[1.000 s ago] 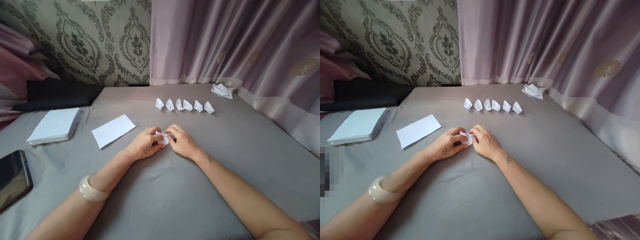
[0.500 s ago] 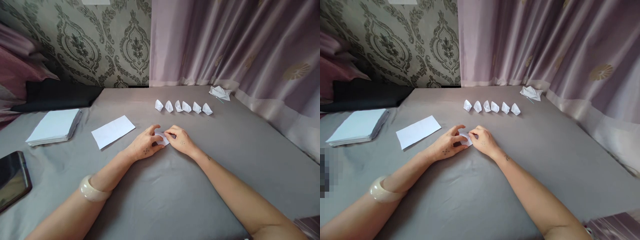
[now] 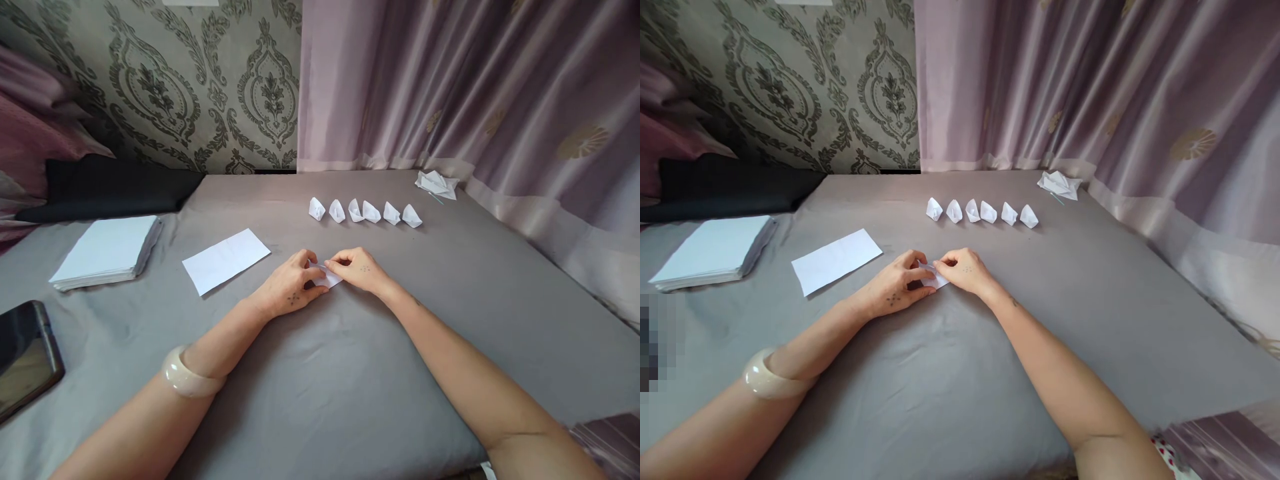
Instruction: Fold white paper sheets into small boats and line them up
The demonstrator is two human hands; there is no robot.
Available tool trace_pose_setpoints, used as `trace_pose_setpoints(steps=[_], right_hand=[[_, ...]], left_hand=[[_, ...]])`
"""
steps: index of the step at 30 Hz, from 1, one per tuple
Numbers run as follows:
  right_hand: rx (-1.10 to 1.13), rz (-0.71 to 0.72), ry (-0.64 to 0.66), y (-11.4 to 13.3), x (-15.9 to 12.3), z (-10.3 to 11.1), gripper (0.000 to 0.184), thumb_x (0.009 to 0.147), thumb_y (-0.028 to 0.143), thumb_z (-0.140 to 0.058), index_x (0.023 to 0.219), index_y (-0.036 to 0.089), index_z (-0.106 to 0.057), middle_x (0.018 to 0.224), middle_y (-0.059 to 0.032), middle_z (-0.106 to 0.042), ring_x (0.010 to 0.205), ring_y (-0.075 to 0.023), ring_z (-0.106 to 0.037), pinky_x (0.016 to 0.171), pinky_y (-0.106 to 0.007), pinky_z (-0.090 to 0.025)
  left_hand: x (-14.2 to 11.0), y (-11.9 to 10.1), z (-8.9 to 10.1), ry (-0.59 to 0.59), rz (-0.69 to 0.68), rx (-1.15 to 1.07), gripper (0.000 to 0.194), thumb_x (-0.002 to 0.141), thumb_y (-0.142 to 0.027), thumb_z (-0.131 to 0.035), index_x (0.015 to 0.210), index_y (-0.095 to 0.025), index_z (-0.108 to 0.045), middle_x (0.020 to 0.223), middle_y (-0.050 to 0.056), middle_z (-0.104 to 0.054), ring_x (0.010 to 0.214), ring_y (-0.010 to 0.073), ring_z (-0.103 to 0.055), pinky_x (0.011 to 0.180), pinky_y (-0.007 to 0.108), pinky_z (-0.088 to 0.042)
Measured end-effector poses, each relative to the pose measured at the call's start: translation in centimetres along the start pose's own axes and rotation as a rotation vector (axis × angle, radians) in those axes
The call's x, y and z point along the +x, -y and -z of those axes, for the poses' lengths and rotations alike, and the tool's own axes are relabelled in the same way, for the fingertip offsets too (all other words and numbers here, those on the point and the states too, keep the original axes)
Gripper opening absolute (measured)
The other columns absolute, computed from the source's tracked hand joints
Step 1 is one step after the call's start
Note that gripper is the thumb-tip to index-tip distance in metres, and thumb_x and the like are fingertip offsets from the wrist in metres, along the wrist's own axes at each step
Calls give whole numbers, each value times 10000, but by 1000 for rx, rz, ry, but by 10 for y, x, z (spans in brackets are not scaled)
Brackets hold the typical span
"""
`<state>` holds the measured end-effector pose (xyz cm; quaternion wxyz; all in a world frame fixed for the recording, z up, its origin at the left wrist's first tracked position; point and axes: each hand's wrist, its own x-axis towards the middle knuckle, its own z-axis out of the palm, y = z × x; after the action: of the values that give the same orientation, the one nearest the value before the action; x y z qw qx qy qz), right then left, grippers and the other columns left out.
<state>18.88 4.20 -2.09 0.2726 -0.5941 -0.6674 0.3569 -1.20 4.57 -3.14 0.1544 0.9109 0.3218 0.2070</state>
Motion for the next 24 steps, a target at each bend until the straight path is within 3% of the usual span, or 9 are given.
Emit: trace_pose_setpoints(steps=[8,14,17,21,24], right_hand=[[-22,12,52,-1,3,3,292,779,449,-575,708,198,-708,662,15,-637,616,-122,-518,567,-247,-385],[-111,116,102,1,1,12,262,800,425,-585,782,209,-732,764,1,-689,691,-134,-566,614,-251,-390],[-122,109,135,0,1,13,230,826,383,-556,834,216,-714,780,2,-686,698,-133,-581,625,-252,-400],[-199,124,-1,-3,0,8,233,782,300,-624,1005,231,-632,892,7,-653,714,-126,-559,641,-254,-404],[-316,239,-143,-4,-4,4,270,761,229,-660,1024,228,-601,1060,-23,-589,829,-141,-542,686,-258,-409]], left_hand=[[0,0,0,-16,-9,12,209,873,-349,-583,984,-212,-696,1123,106,-499,865,174,-540,769,337,-499],[-1,1,-2,-16,-11,20,211,872,-352,-588,1003,-225,-693,1117,99,-509,866,177,-548,744,331,-506],[-1,1,-2,-14,4,18,209,864,-352,-597,1006,-231,-694,1229,103,-478,878,176,-559,733,323,-513],[-1,-1,-1,-6,18,25,194,862,-347,-602,988,-235,-698,1354,85,-426,901,176,-574,757,325,-517],[0,-3,0,-10,8,33,192,868,-342,-594,985,-228,-696,1318,85,-457,886,172,-575,769,327,-512]])
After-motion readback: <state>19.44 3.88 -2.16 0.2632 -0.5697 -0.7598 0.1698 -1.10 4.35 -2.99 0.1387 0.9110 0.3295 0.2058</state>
